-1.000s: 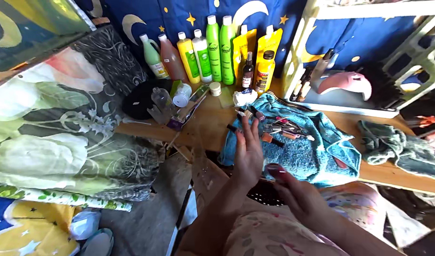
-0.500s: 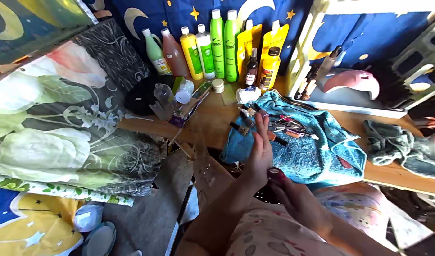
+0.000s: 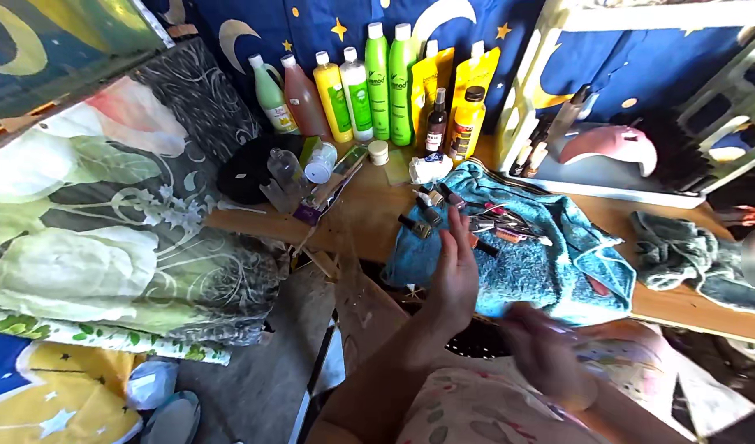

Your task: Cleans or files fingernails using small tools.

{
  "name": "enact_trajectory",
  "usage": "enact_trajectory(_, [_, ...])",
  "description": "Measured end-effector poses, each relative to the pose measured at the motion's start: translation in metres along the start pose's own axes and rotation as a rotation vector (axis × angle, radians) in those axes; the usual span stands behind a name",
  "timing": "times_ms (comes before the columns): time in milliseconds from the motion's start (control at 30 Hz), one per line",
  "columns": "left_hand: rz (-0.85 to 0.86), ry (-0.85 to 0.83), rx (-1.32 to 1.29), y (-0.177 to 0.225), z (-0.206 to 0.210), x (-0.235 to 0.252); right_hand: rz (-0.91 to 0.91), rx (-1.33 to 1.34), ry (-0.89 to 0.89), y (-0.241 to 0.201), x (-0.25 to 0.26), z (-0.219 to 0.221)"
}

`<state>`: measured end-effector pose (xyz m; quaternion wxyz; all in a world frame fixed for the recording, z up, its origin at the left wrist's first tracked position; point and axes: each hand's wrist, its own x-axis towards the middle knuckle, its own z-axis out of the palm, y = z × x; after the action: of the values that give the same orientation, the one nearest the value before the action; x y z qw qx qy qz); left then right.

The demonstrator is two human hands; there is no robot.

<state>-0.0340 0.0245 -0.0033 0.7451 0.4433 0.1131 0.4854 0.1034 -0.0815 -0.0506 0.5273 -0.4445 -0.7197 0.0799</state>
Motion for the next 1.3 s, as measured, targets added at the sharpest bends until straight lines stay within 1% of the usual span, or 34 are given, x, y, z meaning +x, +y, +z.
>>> enact_trajectory(67, [-0.001, -0.037, 0.074, 0.004, 0.004, -0.001, 0.05, -0.156, -0.096, 0.003, -0.006, 0.005])
enact_trajectory(100, [0.009, -0.013, 0.083, 0.004, 0.001, 0.001, 0.065, -0.149, -0.076, -0.002, -0.001, -0.002])
enact_trajectory(167, [0.005, 0.036, 0.057, 0.001, -0.005, 0.002, 0.079, 0.045, 0.091, -0.014, 0.009, -0.014])
enact_trajectory(200, [-0.003, 0.045, 0.013, -0.002, -0.006, 0.003, 0.067, 0.128, 0.164, -0.016, 0.014, -0.012])
enact_trajectory(233, [-0.011, 0.04, -0.012, -0.004, -0.004, 0.004, 0.071, 0.121, 0.15, -0.011, 0.013, -0.009])
enact_trajectory(300, [-0.029, -0.003, 0.006, -0.006, 0.005, 0.003, 0.071, -0.099, -0.04, 0.003, 0.005, 0.001])
enact_trajectory(333, [-0.013, -0.025, 0.047, -0.007, 0.006, 0.004, 0.08, -0.168, -0.098, 0.005, 0.005, 0.002])
enact_trajectory(367, [0.002, -0.026, 0.075, -0.008, 0.003, 0.005, 0.084, -0.182, -0.084, 0.001, 0.008, -0.003])
enact_trajectory(400, [0.014, -0.015, 0.097, -0.007, -0.001, 0.008, 0.073, -0.126, -0.007, -0.004, 0.014, -0.012])
enact_trajectory(467, [0.023, 0.036, 0.067, -0.01, -0.007, 0.009, 0.055, 0.109, 0.212, -0.013, 0.018, -0.019])
enact_trajectory(500, [0.031, 0.038, 0.053, -0.011, -0.008, 0.009, 0.033, 0.177, 0.244, -0.01, 0.018, -0.016])
enact_trajectory(533, [0.035, 0.018, 0.061, -0.011, -0.006, 0.008, 0.033, 0.148, 0.176, -0.002, 0.013, -0.011])
enact_trajectory(567, [0.037, -0.011, 0.075, -0.011, -0.002, 0.006, 0.048, 0.029, 0.05, 0.005, 0.006, -0.005])
enact_trajectory(600, [0.041, -0.056, 0.111, -0.011, 0.001, 0.004, 0.059, -0.067, -0.022, 0.008, 0.003, 0.001])
enact_trajectory(633, [0.03, -0.066, 0.102, -0.009, 0.003, 0.005, 0.084, -0.126, -0.078, 0.005, 0.003, 0.001])
enact_trajectory(667, [0.012, -0.031, 0.059, -0.008, 0.002, 0.005, 0.081, -0.128, -0.057, -0.003, 0.006, -0.005])
enact_trajectory(700, [-0.008, 0.002, 0.029, -0.007, 0.0, 0.006, 0.077, -0.065, 0.009, -0.012, 0.01, -0.013])
enact_trajectory(767, [-0.031, 0.057, 0.011, -0.008, -0.004, 0.005, 0.038, 0.156, 0.2, -0.02, 0.02, -0.015])
enact_trajectory(800, [-0.031, 0.057, 0.006, -0.008, -0.002, 0.005, 0.035, 0.197, 0.209, -0.017, 0.02, -0.011])
enact_trajectory(833, [-0.033, 0.022, 0.021, -0.008, 0.0, 0.003, 0.07, 0.14, 0.116, -0.008, 0.013, -0.006])
enact_trajectory(867, [-0.043, -0.044, 0.048, -0.007, 0.003, 0.001, 0.117, 0.045, -0.014, 0.0, 0.008, 0.0])
enact_trajectory(900, [-0.062, -0.151, 0.077, -0.006, 0.003, -0.001, 0.215, 0.031, -0.146, 0.005, 0.003, 0.005])
enact_trajectory(933, [-0.098, -0.256, 0.054, -0.003, 0.001, -0.002, 0.327, 0.12, -0.263, 0.006, 0.001, 0.004])
enact_trajectory(967, [-0.148, -0.326, -0.025, -0.001, -0.001, -0.003, 0.421, 0.302, -0.327, 0.006, 0.002, 0.0])
enact_trajectory(1033, [-0.236, -0.323, -0.187, 0.0, 0.002, -0.007, 0.564, 0.773, -0.396, 0.005, 0.002, -0.005])
enact_trajectory(1067, [-0.235, -0.31, -0.205, 0.0, 0.005, -0.008, 0.612, 0.907, -0.397, 0.004, 0.001, -0.004])
enact_trajectory(1100, [-0.213, -0.249, -0.143, 0.001, 0.01, -0.009, 0.641, 0.904, -0.37, 0.003, 0.0, -0.002])
enact_trajectory(1133, [-0.197, -0.134, -0.055, 0.0, 0.015, -0.008, 0.643, 0.772, -0.327, 0.004, 0.0, 0.001])
enact_trajectory(1167, [-0.19, -0.01, 0.025, -0.004, 0.018, -0.007, 0.624, 0.562, -0.294, 0.005, 0.0, 0.002])
enact_trajectory(1200, [-0.177, 0.066, 0.063, -0.011, 0.015, -0.007, 0.584, 0.333, -0.272, 0.004, 0.0, 0.001])
enact_trajectory(1233, [-0.168, 0.085, 0.078, -0.015, 0.012, -0.007, 0.539, 0.179, -0.243, 0.001, 0.003, -0.003])
enact_trajectory(1267, [-0.168, 0.087, 0.06, -0.016, 0.009, -0.007, 0.497, 0.167, -0.202, -0.006, 0.007, -0.01])
enact_trajectory(1300, [-0.177, 0.095, 0.032, -0.015, 0.008, -0.006, 0.429, 0.252, -0.141, -0.014, 0.012, -0.018])
